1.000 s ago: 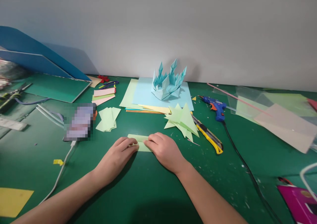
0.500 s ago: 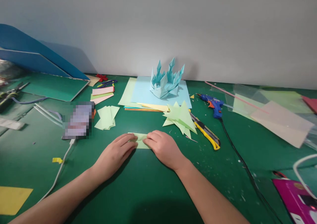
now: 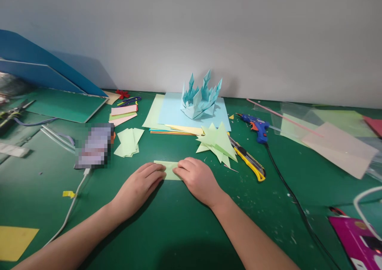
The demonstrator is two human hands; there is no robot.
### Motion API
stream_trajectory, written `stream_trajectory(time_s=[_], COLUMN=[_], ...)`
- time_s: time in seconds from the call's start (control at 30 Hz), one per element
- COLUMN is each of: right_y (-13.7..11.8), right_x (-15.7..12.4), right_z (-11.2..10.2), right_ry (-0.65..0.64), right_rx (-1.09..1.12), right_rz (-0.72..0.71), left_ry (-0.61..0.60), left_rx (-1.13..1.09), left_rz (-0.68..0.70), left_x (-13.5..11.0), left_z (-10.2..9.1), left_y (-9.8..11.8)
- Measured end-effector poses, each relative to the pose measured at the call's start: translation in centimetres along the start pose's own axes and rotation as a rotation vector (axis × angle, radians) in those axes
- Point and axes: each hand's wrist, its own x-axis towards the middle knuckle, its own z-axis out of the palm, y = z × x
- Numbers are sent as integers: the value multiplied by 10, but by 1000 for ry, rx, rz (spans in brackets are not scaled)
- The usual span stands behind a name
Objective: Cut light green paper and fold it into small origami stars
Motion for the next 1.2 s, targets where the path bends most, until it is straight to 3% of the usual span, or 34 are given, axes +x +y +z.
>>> stream_trajectory(time_s=[0.33,0.67,0.9,1.2], right_y=[-2,-3,-3,-4], right_x=[-1,-2,-1,-2], right_z=[1,0,-1,-1], right_ry=[7,-13,-10,-5], right_rx=[-17,2,-4,-1], right_rz=[36,55,44,45], left_ry=[22,-33,-4,-27], left_rx=[-26,-280,-163,-180], left_rz=[-38,-192,-219,-193], left_x=[0,1,-1,0], left_z=[-2,-8,-8,-8], left_y=[-2,-16,-17,-18])
